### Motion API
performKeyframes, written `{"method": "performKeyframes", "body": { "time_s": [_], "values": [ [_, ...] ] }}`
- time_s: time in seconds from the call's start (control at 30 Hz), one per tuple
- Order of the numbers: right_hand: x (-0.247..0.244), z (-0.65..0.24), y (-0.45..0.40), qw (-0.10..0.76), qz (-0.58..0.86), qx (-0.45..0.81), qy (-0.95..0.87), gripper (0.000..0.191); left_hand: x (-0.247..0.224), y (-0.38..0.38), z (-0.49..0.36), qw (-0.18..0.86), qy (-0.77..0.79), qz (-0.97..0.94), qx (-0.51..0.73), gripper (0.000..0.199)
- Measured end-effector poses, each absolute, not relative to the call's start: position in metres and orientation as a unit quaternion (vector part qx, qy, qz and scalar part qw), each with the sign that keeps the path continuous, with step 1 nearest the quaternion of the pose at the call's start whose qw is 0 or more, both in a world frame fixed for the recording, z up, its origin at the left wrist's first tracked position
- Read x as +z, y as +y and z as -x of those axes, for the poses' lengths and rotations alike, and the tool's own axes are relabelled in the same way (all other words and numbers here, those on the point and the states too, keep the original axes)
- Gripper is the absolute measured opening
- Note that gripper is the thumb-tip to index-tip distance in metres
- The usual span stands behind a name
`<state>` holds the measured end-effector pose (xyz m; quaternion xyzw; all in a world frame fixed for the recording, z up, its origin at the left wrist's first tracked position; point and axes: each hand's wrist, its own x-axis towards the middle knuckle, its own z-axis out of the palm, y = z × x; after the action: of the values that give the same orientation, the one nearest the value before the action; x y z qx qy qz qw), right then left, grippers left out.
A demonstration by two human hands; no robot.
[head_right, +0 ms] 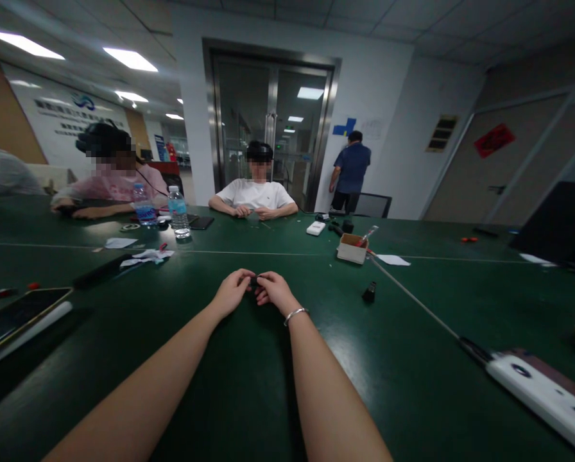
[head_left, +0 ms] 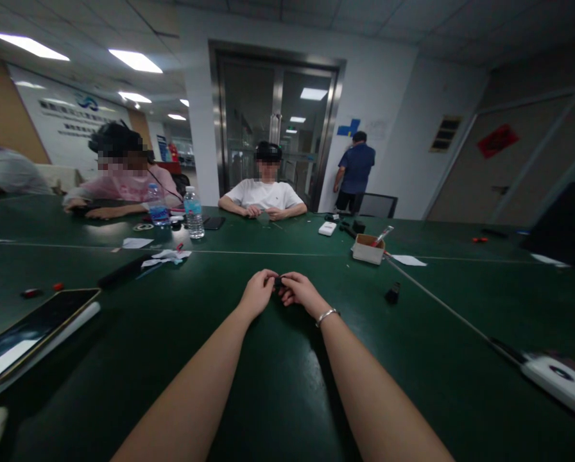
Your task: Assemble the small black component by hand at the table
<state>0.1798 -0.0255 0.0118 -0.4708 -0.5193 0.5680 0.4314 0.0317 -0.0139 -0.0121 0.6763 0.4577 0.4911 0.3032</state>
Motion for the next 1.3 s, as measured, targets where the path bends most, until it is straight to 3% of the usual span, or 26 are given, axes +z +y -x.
{"method": "performKeyframes", "body": {
  "time_s": [0.67,1.3],
  "values": [
    [0.0165,-0.1790,-0.0304,0.423,0.471,0.565,-0.529,0.016,-0.0121,-0.0097,-0.0237,0.373,0.401,-0.636,0.544,0.018],
    [0.0146,-0.1802,-0.0291,0.425,0.468,0.566,-0.529,0.017,-0.0087,-0.0139,-0.0264,0.372,0.414,-0.624,0.548,0.018]
  ]
}}
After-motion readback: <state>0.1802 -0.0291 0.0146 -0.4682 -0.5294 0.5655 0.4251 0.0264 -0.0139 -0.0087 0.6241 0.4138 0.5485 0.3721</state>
